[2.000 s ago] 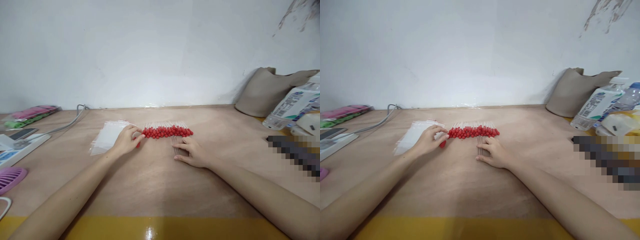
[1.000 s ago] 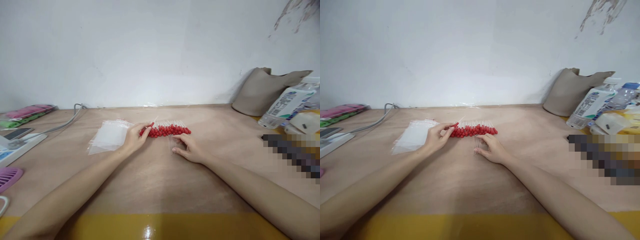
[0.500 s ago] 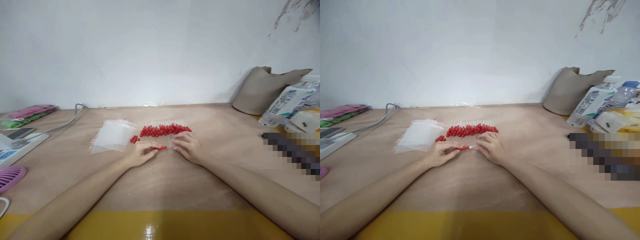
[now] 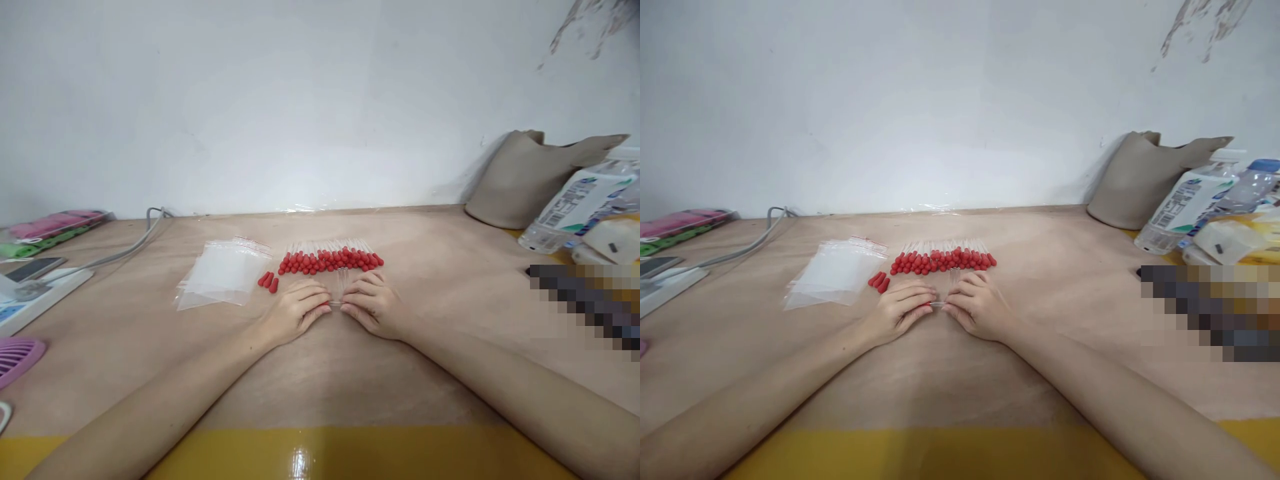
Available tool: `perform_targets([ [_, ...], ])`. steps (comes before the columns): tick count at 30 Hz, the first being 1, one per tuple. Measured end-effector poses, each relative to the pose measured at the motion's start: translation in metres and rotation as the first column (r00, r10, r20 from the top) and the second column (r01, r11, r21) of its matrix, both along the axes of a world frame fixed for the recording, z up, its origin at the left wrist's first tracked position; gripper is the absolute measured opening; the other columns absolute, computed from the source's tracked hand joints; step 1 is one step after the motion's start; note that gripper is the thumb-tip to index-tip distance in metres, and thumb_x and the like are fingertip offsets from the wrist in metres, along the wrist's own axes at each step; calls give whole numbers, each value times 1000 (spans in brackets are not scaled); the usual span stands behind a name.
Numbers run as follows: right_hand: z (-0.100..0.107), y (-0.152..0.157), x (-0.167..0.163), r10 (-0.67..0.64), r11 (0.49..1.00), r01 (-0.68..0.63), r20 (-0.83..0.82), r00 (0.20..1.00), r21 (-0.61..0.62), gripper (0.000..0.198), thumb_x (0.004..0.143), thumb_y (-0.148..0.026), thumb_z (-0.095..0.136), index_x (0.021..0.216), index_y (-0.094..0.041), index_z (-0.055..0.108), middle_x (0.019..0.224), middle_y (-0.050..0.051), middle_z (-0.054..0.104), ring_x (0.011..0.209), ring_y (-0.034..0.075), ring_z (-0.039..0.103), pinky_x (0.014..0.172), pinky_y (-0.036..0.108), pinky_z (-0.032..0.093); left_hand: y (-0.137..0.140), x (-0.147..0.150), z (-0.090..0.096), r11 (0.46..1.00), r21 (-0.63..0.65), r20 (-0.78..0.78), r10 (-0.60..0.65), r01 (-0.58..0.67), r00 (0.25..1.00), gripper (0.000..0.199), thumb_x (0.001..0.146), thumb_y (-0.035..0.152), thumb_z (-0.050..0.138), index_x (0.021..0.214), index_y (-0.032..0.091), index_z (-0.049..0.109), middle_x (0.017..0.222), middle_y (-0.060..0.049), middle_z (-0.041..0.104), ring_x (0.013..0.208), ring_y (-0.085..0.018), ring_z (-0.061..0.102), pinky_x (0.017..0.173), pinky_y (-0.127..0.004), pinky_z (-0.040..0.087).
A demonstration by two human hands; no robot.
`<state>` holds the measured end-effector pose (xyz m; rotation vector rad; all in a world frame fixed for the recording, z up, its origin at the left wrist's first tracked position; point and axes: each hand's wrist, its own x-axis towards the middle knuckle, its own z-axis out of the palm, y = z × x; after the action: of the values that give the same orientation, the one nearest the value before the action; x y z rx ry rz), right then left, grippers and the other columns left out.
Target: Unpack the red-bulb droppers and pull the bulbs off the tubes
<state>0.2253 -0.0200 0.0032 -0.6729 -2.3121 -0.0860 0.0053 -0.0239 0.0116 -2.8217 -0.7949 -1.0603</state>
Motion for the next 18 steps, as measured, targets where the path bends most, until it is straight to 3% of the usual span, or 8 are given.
perform_targets([
  [5, -1, 3, -2, 7, 1000, -7, 19, 1000, -15, 23, 83, -37, 52, 96, -21, 64, 93, 4, 66, 91, 18, 53, 83, 36, 38, -2, 2, 2, 1000, 21, 6, -4, 3, 1000, 19, 84, 22, 53, 101, 17, 60, 96, -7, 66, 95, -18, 58, 87, -35, 48],
  [9, -3, 6, -5, 32, 999, -32, 0, 999, -10, 19, 86, -31, 48, 92, -22, 64, 88, 4, 67, 91, 17, 55, 83, 36, 41, -3, 2, 3, 999, 36, -27, 40, -39, 999, 25, 84, 26, 52, 108, 18, 58, 102, -7, 64, 99, -19, 58, 89, -36, 48],
  [14, -6, 5, -7, 127, 991, -128, -52, 991, -32, 18, 87, -25, 45, 89, -19, 63, 87, 5, 66, 83, 15, 58, 74, 30, 46, -4, 2, 0, 993, 120, -51, 26, -20, 998, 18, 85, 24, 50, 100, 19, 61, 99, -5, 66, 95, -17, 61, 91, -35, 49],
  [18, -9, 3, -7, 151, 988, -152, -44, 988, -13, 17, 87, -21, 44, 90, -19, 61, 87, 4, 66, 80, 15, 59, 74, 30, 46, -5, 2, 0, 994, 100, -68, 50, -43, 996, 19, 86, 23, 49, 100, 16, 59, 98, -7, 67, 95, -18, 61, 91, -36, 49],
])
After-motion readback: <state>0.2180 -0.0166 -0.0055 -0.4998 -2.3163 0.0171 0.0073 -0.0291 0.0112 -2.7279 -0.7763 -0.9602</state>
